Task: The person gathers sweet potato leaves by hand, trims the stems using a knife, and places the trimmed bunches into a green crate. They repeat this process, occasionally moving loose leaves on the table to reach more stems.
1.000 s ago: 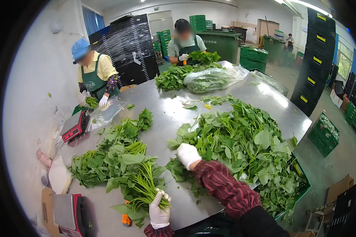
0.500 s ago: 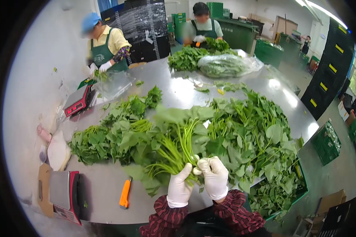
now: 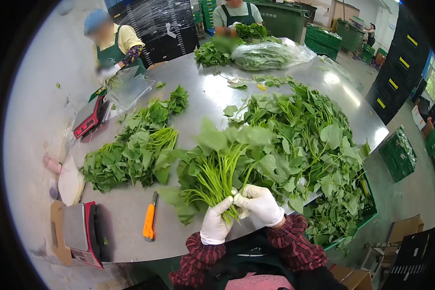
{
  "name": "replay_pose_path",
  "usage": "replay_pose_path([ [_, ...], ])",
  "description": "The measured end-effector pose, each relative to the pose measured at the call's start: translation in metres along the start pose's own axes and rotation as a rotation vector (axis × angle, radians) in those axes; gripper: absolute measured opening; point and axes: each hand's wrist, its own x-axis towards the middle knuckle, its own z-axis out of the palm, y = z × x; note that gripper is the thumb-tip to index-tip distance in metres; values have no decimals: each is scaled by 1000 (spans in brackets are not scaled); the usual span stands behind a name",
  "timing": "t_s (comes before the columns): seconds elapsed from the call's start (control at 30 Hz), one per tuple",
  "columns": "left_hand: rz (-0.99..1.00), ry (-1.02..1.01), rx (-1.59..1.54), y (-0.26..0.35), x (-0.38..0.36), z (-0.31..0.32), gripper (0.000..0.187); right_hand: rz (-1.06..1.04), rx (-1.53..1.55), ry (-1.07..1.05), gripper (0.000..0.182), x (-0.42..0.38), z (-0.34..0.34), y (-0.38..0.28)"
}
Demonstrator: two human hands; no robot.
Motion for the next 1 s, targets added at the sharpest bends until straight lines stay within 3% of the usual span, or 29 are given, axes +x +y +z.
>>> replay_pose_path([
  [0.1, 32, -48, -21, -3, -3, 14, 19, -77, 145, 161, 22, -6, 7, 10],
  [0.17, 24, -115, -4, -10, -2, 14, 17, -188, 296, 385, 19, -11, 9, 7],
  [0.2, 148, -123, 11, -16, 1, 12, 17, -265, 166, 504, 18, -10, -2, 10],
  [0.23, 160, -124, 9, -11, 0, 14, 17, -574, -664, 575, 21, -5, -42, 21],
  [0.27, 153, -127, -16, -2, -2, 18, 16, -281, 128, 650, 25, -13, -48, -10],
  [0.3, 153, -129, -40, 7, -4, 23, 16, -341, 12, 733, 27, -12, -75, -10],
  [0.33, 214, -100, 44, 14, -5, 27, 14, -187, -129, 696, 31, -19, -107, -17],
  [0.37, 243, -96, 43, 19, -3, 23, 14, -156, -465, 903, 38, -23, -136, -9],
  [0.4, 314, -71, 251, 24, -1, 13, 12, 30, -674, 1103, 46, -36, -140, -25],
  [0.43, 379, -41, 458, 28, 3, 3, 11, 0, -1199, 1335, 52, -47, -189, 6],
  [0.47, 447, 80, 689, 32, 7, -7, 10, 145, -1141, 1419, 50, -61, -188, -9],
  [0.5, 467, 92, 682, 35, 12, -22, 10, 53, -1122, 1476, 44, -74, -197, -7],
  [0.53, 486, 226, 814, 39, 16, -39, 11, -126, -683, 1414, 42, -82, -198, -9],
  [0.57, 497, 363, 945, 40, 19, -54, 12, -282, -851, 1430, 34, -85, -226, 13],
  [0.6, 511, 375, 941, 40, 22, -66, 12, -325, -792, 1397, 28, -85, -209, 3],
  [0.67, 806, 694, 1204, 37, 23, -84, 14, -423, -662, 1323, 16, -81, -182, 0],
  [0.7, 856, 798, 1307, 38, 20, -91, 14, -483, -590, 1281, 12, -75, -174, 2],
  [0.77, 863, 983, 1487, 40, 9, -105, 14, -539, -488, 1189, 19, -61, -156, 8],
  [0.83, 790, 1084, 1609, 44, 2, -118, 14, -371, -880, 1093, 31, -58, -150, 6],
  [0.93, 693, 1138, 1715, 47, -2, -129, 15, -190, -582, 997, 63, -54, -110, -17],
  [1.0, 664, 1151, 1753, 48, -5, -131, 15, -255, -680, 991, 58, -47, -110, -6],
])
